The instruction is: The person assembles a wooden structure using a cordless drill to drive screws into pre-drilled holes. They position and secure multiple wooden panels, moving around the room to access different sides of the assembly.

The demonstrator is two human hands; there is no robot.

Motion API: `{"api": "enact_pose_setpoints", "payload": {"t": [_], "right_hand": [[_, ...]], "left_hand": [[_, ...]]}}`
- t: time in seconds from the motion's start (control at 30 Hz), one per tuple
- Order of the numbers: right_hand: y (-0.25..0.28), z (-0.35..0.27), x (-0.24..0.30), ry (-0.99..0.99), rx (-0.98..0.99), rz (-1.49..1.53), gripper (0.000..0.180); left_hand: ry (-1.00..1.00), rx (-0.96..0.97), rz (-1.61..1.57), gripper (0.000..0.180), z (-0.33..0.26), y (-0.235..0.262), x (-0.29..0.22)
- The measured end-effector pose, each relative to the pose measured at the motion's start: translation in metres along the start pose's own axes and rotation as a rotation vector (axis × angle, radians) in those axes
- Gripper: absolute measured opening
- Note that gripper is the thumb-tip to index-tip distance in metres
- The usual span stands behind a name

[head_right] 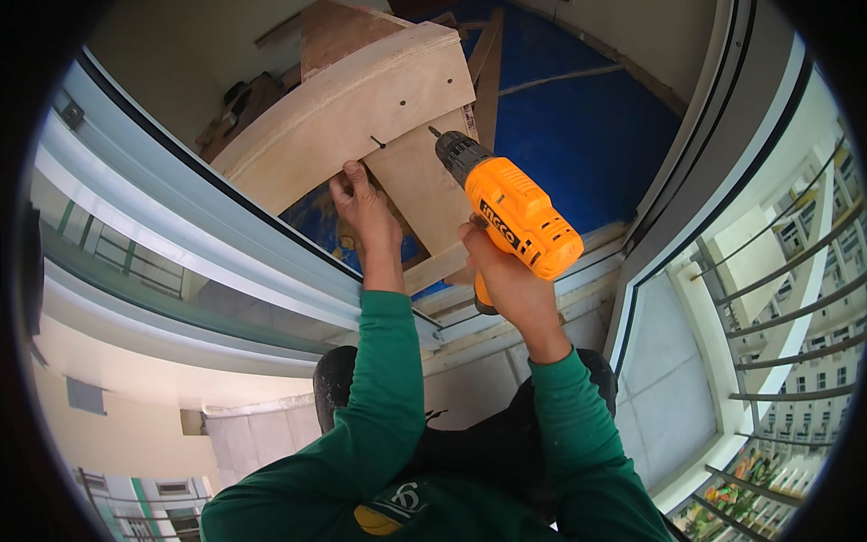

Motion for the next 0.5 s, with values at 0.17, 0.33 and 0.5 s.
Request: {"api": "enact_pose_setpoints", "payload": {"t": [0.17,0.33,0.5], "right_hand": [[0.0,0.006,-0.005,-0.016,-0.038,0.055,0.018],[-0.001,0.003,-0.004,-0.036,-0.025,0.027,0.017],[-0.001,-0.007,-0.008,-0.05,-0.004,0.038,0.019]], "left_hand": [[0.192,0.159,-0.35,0.024,0.015,-0.002,0.009],[0.142,0.264,-0.251,0.033,0.03,-0.006,0.0],[-0.218,0.132,0.059,0.05,0.052,-0.005,0.001]]}}
Point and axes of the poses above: each hand's wrist, its own z-axis towards the middle knuckle, its own y-axis out of the back of the hand, x = y × z, the point moved 4 cm from there along z, towards the middle knuckle, and after that the axes turned 4 degrees about -x, right-handed, at the moved point
